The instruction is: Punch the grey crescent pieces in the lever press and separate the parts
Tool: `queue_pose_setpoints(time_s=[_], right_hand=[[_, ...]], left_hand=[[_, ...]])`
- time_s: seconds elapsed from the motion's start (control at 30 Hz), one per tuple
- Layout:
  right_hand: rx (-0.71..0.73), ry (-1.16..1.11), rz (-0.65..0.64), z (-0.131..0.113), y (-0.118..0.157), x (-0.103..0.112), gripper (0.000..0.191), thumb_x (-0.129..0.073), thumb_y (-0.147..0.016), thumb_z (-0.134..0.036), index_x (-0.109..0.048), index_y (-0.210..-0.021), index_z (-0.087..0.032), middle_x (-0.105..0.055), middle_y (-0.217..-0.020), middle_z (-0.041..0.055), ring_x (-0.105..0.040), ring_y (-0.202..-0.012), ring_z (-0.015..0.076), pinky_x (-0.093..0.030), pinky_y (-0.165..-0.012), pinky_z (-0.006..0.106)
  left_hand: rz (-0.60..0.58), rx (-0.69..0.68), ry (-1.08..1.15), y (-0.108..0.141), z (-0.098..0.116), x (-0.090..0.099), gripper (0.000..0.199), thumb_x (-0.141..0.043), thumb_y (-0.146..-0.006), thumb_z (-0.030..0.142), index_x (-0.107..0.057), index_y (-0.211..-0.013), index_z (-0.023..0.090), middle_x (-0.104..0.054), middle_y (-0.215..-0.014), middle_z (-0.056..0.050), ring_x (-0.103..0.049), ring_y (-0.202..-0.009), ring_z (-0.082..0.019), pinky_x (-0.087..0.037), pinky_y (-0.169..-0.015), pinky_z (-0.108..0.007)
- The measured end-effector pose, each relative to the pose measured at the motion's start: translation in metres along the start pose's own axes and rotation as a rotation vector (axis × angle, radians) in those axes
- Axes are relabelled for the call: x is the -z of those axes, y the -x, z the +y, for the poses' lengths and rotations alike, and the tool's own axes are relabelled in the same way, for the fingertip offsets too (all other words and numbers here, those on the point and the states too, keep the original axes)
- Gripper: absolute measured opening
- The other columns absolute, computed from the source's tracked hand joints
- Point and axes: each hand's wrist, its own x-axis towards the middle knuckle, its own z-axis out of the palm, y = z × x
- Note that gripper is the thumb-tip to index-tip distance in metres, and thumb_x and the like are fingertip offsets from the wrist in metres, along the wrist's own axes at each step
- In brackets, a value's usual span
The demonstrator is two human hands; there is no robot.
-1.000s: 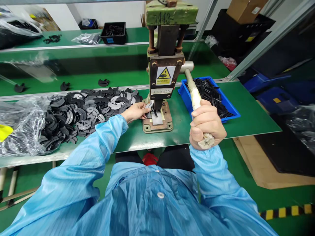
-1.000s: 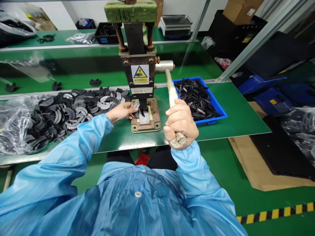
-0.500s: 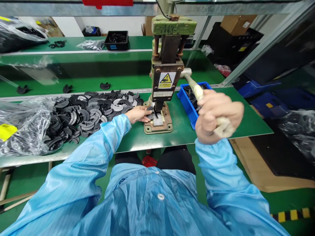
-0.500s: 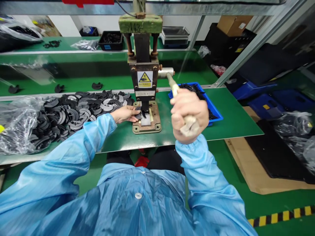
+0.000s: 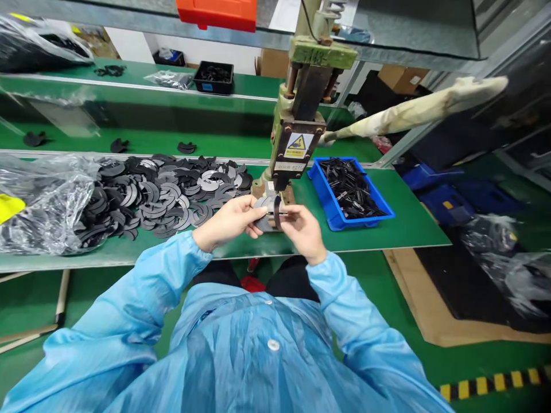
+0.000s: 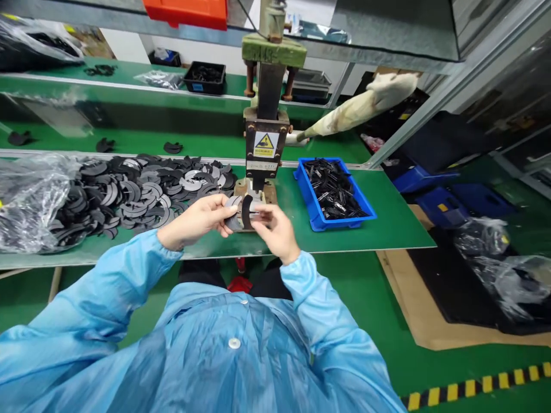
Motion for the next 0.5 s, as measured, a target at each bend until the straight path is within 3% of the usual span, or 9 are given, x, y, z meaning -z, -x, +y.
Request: queue_pose_setpoints(time_s=[0.07, 0.17, 0.27, 0.4, 0.5], right_hand=[[-0.009, 0.003, 0.007, 0.005, 0.013, -0.02, 0.046, -0.084, -0.085, -0.06, -0.071, -0.11, -0.023, -0.077, -0.102, 0.0047, -0.074, -0.089, 0.0166, -0.065, -0.082, 0.034], [-0.007, 0.025, 0.065, 0.004, 0.02, -0.034, 0.036, -0.076, -0.092, -0.057, -0.069, -0.103, -0.023, -0.075, -0.095, 0.0026, -0.071, -0.085, 0.0143, -0.062, -0.079, 0.031], [0.014, 0.069, 0.082, 0.003, 0.026, -0.036, 0.032, -0.071, -0.096, -0.055, -0.069, -0.103, -0.023, -0.074, -0.093, 0.0024, -0.07, -0.082, 0.0143, -0.061, -0.077, 0.031], [0.08, 0.163, 0.071, 0.004, 0.036, -0.035, 0.028, -0.068, -0.099, -0.051, -0.07, -0.104, -0.024, -0.076, -0.099, 0.0042, -0.071, -0.09, 0.017, -0.061, -0.087, 0.035], [0.129, 0.251, 0.059, 0.001, 0.037, -0.032, 0.023, -0.061, -0.103, -0.045, -0.069, -0.108, -0.024, -0.076, -0.101, 0.0055, -0.071, -0.094, 0.0178, -0.06, -0.089, 0.036]], left_hand=[[-0.013, -0.006, -0.026, 0.006, 0.0, -0.01, 0.054, -0.09, -0.083, 0.061, -0.058, -0.09, 0.018, -0.072, -0.068, 0.0, -0.072, -0.055, -0.014, -0.061, -0.052, -0.023], [-0.026, 0.0, -0.064, 0.012, -0.002, -0.019, 0.052, -0.09, -0.084, 0.06, -0.058, -0.088, 0.018, -0.07, -0.065, 0.001, -0.068, -0.05, -0.013, -0.058, -0.049, -0.022], [-0.025, 0.007, -0.079, 0.015, 0.0, -0.023, 0.048, -0.089, -0.086, 0.056, -0.059, -0.086, 0.018, -0.067, -0.063, 0.002, -0.066, -0.049, -0.011, -0.055, -0.047, -0.02], [-0.053, 0.082, -0.113, 0.014, 0.004, -0.023, 0.048, -0.088, -0.088, 0.056, -0.058, -0.081, 0.019, -0.063, -0.058, 0.002, -0.062, -0.047, -0.011, -0.046, -0.041, -0.017], [-0.095, 0.123, -0.133, 0.008, 0.002, -0.019, 0.051, -0.086, -0.087, 0.06, -0.057, -0.08, 0.019, -0.062, -0.057, 0.001, -0.061, -0.048, -0.011, -0.046, -0.043, -0.019]])
